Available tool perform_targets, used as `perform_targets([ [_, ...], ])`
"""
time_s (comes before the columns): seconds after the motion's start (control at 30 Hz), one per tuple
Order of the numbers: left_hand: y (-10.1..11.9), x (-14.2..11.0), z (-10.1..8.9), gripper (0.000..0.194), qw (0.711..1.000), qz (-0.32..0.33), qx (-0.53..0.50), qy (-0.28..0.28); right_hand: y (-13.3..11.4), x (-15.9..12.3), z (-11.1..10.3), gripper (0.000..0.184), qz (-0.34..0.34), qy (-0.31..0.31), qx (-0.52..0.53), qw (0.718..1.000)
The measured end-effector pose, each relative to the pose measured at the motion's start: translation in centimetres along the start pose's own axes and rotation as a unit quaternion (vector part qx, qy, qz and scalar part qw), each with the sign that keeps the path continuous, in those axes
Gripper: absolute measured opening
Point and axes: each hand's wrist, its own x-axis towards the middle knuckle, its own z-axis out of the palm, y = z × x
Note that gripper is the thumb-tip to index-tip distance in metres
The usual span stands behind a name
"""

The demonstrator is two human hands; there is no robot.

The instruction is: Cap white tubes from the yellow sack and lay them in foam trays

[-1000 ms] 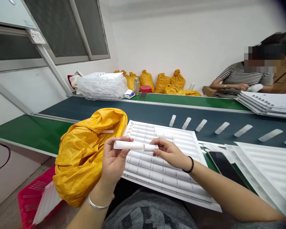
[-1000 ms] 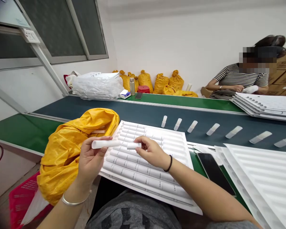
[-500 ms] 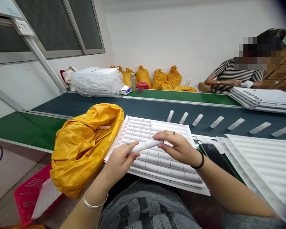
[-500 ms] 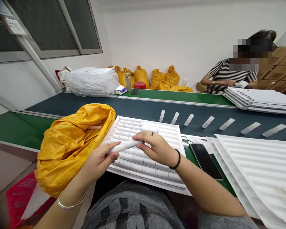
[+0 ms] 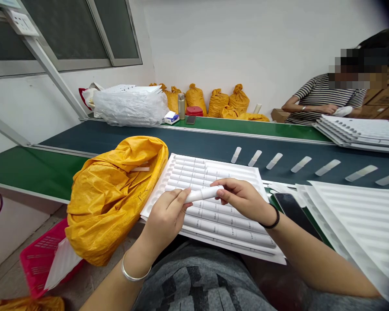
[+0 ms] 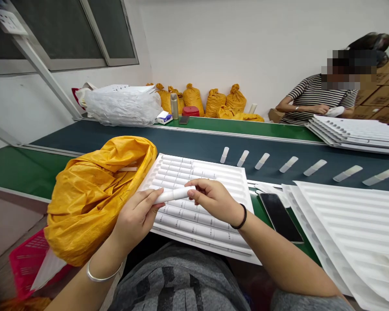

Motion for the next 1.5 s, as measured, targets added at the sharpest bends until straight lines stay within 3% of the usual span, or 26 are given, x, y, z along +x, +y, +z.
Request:
perform_targets([
  [0.3, -0.7, -0.2, 0.5, 0.053, 0.996, 0.060, 0.052, 0.031, 1.7, 1.2, 1.1, 0.034, 0.120, -0.056, 0.184, 0.974],
  [0.53, -1.4, -0.7, 1.0, 0.052, 0.999, 0.044, 0.019, -0.020, 1.8, 1.3, 2.6, 0.037, 0.122, -0.046, 0.168, 0.977],
  [0.63, -2.0, -1.1, 0.8, 0.055, 0.995, 0.069, -0.011, -0.064, 1.4, 1.0, 2.5, 0.035, 0.107, -0.124, 0.097, 0.982],
  [0.7, -2.7, -1.1, 0.6, 0.056, 0.989, 0.098, -0.029, -0.109, 1.4, 1.4, 2.0, 0.028, 0.048, -0.176, -0.036, 0.982],
  [0.77, -4.1, -1.0, 0.4, 0.057, 0.986, 0.093, -0.021, -0.136, 2.1, 2.7, 1.1, 0.023, -0.020, -0.163, -0.197, 0.967],
  [0.83, -6.6, -0.6, 0.1, 0.059, 0.992, 0.026, 0.010, -0.120, 3.6, 5.3, -0.5, 0.020, -0.040, -0.078, -0.318, 0.944],
  [0.9, -10.1, -0.3, -0.2, 0.048, 0.992, -0.098, 0.038, -0.076, 5.7, 8.8, -2.8, 0.019, 0.023, 0.028, -0.383, 0.923],
  [0.97, -14.1, 0.0, -0.4, 0.036, 0.965, -0.252, 0.056, -0.033, 8.2, 12.6, -5.4, 0.024, 0.152, 0.101, -0.405, 0.896],
  [1.03, -17.9, 0.2, 0.0, 0.040, 0.923, -0.372, 0.100, -0.016, 10.6, 15.8, -7.6, 0.026, 0.220, 0.110, -0.411, 0.878],
  [1.13, -21.9, 0.4, 1.5, 0.036, 0.906, -0.401, 0.102, -0.092, 13.4, 18.7, -9.5, 0.024, 0.290, 0.063, -0.410, 0.862],
  [1.27, -24.3, 0.4, 3.8, 0.040, 0.882, -0.431, 0.108, -0.159, 14.8, 19.4, -10.6, 0.027, 0.359, -0.003, -0.414, 0.837],
  [1.4, -25.1, 0.4, 3.9, 0.033, 0.872, -0.444, 0.102, -0.176, 13.0, 17.6, -11.7, 0.032, 0.355, -0.004, -0.443, 0.824],
  [1.5, -24.5, 1.0, 2.9, 0.026, 0.881, -0.439, 0.076, -0.161, 11.1, 14.7, -11.1, 0.024, 0.299, -0.027, -0.446, 0.843],
])
